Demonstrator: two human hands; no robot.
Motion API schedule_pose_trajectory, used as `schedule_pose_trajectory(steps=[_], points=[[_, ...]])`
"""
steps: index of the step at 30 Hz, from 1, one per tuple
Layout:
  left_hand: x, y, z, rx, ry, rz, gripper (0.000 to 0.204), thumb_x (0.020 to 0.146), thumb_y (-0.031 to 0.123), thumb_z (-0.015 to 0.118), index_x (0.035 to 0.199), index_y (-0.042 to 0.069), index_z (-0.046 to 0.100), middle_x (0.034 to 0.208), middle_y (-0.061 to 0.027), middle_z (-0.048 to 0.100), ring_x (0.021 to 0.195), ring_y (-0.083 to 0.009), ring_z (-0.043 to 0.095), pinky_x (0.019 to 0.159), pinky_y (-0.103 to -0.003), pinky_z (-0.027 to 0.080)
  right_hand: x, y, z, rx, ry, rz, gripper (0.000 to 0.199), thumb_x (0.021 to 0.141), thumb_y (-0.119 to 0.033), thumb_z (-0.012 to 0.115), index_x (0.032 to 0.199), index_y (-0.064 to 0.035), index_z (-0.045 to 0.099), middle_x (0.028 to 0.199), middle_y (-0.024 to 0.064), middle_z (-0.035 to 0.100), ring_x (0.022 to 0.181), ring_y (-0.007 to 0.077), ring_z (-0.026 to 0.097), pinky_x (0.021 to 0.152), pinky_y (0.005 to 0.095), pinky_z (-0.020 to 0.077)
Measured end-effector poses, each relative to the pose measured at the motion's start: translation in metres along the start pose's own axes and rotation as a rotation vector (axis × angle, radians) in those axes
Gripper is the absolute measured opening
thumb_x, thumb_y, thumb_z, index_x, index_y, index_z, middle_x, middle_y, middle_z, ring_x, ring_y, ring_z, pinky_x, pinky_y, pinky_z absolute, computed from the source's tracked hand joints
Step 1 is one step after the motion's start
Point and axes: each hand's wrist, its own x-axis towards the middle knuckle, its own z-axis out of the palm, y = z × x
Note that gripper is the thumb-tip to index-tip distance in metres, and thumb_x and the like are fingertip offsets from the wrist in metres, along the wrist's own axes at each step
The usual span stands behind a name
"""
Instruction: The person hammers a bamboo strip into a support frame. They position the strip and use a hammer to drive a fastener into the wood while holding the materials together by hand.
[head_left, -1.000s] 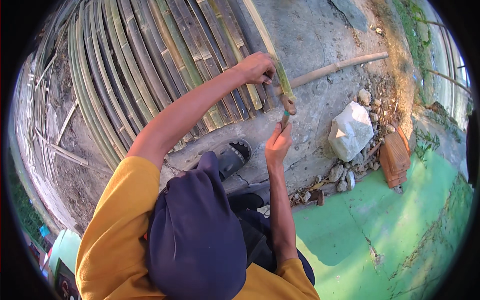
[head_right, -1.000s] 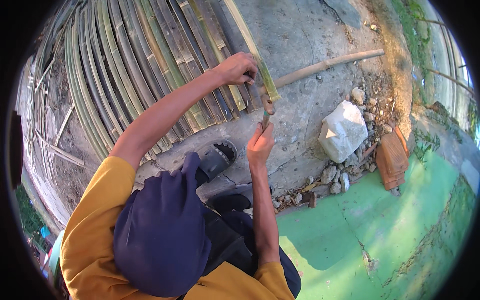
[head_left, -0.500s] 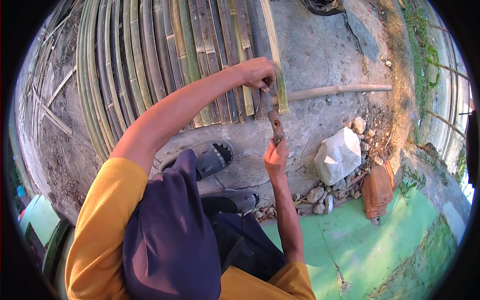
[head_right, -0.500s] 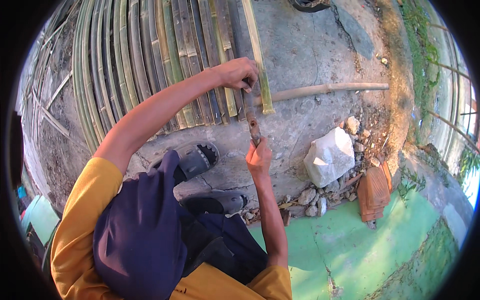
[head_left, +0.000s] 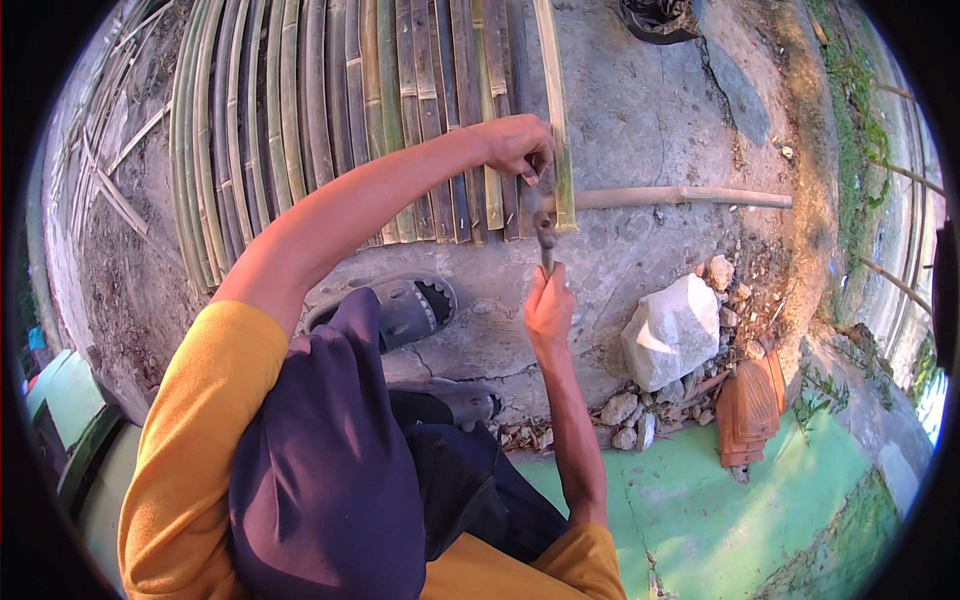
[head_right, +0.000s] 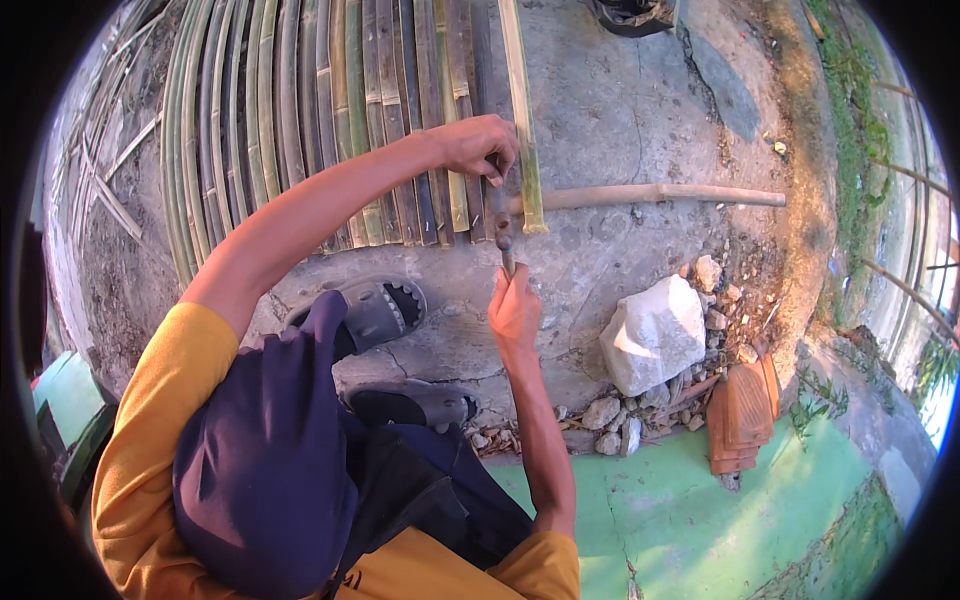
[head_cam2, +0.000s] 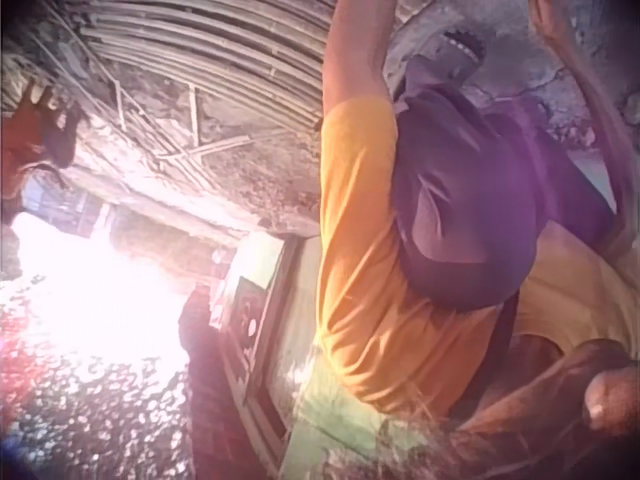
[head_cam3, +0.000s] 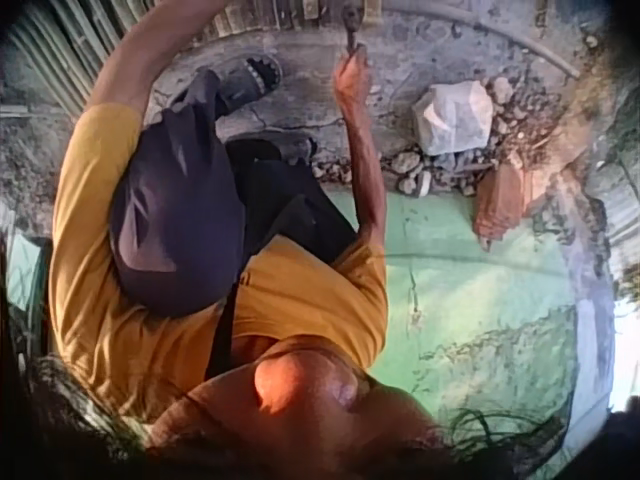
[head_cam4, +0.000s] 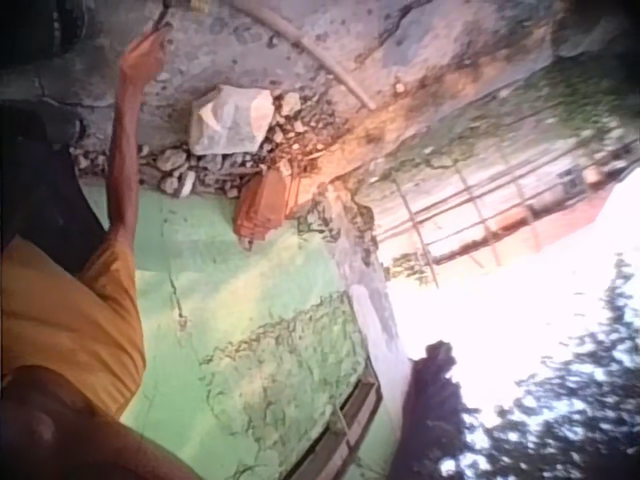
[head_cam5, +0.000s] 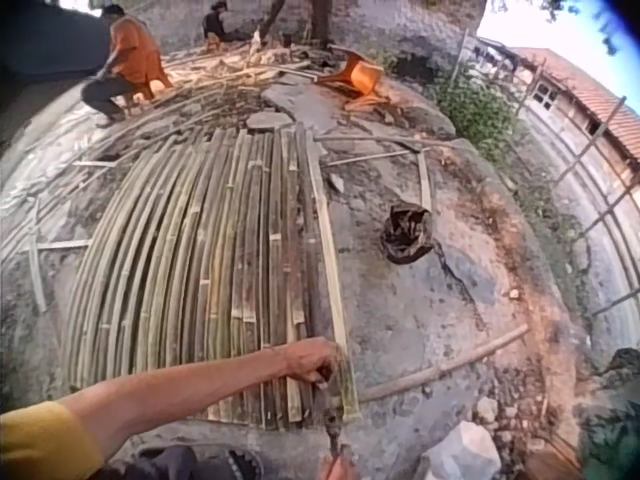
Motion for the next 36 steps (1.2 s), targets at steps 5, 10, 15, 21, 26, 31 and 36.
schedule_pose_trajectory(steps=[5,10,15,21,26,31,36], points=[[0.001,0.003,-0.007,0.016,-0.022,-0.03,0.015,0.069,0.013,0.089,0.076,0.007,0.077,0.083,-0.0049,0.072,0.093,-0.0296,0.067,0.086,-0.042,0.053,-0.002,-0.034,-0.038,0.31,0.192,0.019,0.018,0.106,-0.018,0.06,0.108,-0.0011,0.053,0.074,0.0271,0.063,0.068,0.0518,0.065,0.057,0.0519,0.0484],[0.0,0.009,-0.003,0.006,0.008,-0.056,0.015,0.068,0.013,0.089,0.077,0.007,0.078,0.083,-0.0052,0.073,0.092,-0.0291,0.066,0.084,-0.042,0.053,-0.005,-0.024,-0.032,0.335,0.209,0.025,0.019,0.107,-0.02,0.058,0.109,-0.0013,0.052,0.072,0.0268,0.064,0.069,0.0533,0.064,0.057,0.0527,0.0492],[-0.006,0.004,-0.004,0.015,0.016,-0.018,0.015,0.068,0.013,0.089,0.077,0.007,0.078,0.081,-0.0056,0.072,0.09,-0.0291,0.066,0.084,-0.042,0.053,-0.006,-0.021,-0.015,0.119,0.046,0.08,0.02,0.106,-0.018,0.058,0.114,-0.0011,0.051,0.076,0.0285,0.066,0.072,0.0539,0.065,0.059,0.0569,0.0486],[0.011,0.013,-0.004,-0.01,-0.011,-0.026,0.016,0.069,0.013,0.089,0.077,0.006,0.078,0.081,-0.0066,0.072,0.089,-0.0298,0.066,0.082,-0.042,0.053,-0.004,-0.002,-0.009,0.002,0.024,0.061,0.017,0.105,-0.014,0.06,0.114,-0.0015,0.054,0.071,0.0253,0.066,0.065,0.0497,0.066,0.054,0.0533,0.0485],[-0.003,-0.001,0.0,0.011,0.022,-0.016,0.015,0.069,0.014,0.089,0.076,0.007,0.078,0.08,-0.006,0.071,0.087,-0.0292,0.066,0.08,-0.041,0.052,-0.007,-0.022,-0.008,0.136,0.16,-0.021,0.017,0.105,-0.016,0.061,0.114,-0.0024,0.055,0.067,0.0243,0.064,0.063,0.0493,0.065,0.053,0.0534,0.0471],[-0.002,0.008,-0.004,0.01,0.023,-0.044,0.015,0.069,0.015,0.089,0.076,0.007,0.078,0.079,-0.0051,0.07,0.087,-0.0276,0.065,0.08,-0.042,0.052,0.001,-0.021,-0.006,0.119,0.117,-0.03,0.022,0.104,-0.015,0.061,0.116,0.0025,0.054,0.072,0.0259,0.067,0.068,0.0497,0.067,0.055,0.054,0.0481],[0.0,0.002,-0.002,0.024,0.032,0.027,0.017,0.068,0.016,0.09,0.076,0.007,0.078,0.078,-0.0053,0.07,0.087,-0.0284,0.065,0.08,-0.042,0.052,-0.007,-0.01,0.005,0.245,0.235,0.019,0.022,0.106,-0.015,0.057,0.118,0.0024,0.052,0.074,0.0282,0.066,0.073,0.0513,0.067,0.057,0.0564,0.0467]])
